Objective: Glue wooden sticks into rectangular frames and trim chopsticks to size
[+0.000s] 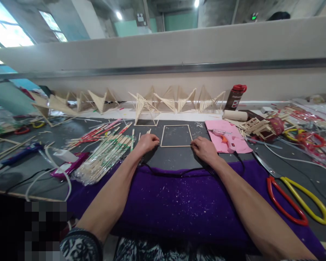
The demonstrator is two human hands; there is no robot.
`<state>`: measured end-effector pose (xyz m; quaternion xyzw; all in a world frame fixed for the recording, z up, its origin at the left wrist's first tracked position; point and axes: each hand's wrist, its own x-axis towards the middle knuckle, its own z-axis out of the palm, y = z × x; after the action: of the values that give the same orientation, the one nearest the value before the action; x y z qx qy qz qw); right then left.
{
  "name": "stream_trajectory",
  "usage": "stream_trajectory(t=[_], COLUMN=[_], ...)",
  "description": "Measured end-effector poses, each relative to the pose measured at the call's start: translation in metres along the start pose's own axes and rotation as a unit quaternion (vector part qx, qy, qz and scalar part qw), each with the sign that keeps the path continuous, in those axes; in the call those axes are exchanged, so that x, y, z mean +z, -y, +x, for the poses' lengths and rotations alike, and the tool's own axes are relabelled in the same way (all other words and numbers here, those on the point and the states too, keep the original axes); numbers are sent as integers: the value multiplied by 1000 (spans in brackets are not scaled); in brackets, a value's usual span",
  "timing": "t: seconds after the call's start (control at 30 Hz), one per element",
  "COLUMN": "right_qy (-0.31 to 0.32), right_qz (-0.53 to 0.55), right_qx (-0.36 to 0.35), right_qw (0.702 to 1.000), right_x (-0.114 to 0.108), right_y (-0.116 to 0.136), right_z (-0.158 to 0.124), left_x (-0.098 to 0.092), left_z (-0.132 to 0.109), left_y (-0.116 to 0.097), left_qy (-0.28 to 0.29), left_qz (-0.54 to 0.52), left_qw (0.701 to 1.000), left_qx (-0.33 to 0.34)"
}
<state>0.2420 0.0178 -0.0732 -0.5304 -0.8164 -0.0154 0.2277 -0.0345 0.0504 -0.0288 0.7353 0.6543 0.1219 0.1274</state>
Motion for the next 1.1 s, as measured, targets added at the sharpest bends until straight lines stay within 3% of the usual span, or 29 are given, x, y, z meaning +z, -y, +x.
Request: stream_trajectory(t=[0.1, 0.23, 0.4, 0.57, 1.1], right_qy=[-7, 1, 1, 6, 17], right_qz=[-14, -30, -43, -26, -22], right_qx=[31, 57, 68, 38, 9], right_qw=[999, 998, 997, 999, 1000], right_x=[-1, -5, -7, -6, 0], right_y=[2, 6, 9, 8, 2], right_z=[-1, -3, -3, -1, 4], left_x=[0, 2, 4, 3, 7], left_z=[1, 2, 1, -3, -5], left_y=[1, 0, -4, -7, -11], left_qy=[-9, 22, 12, -25, -18], left_qz=[32, 35, 52, 55, 81], left_qw=[999, 999, 998, 997, 992], left_qx=[34, 32, 41, 51, 96])
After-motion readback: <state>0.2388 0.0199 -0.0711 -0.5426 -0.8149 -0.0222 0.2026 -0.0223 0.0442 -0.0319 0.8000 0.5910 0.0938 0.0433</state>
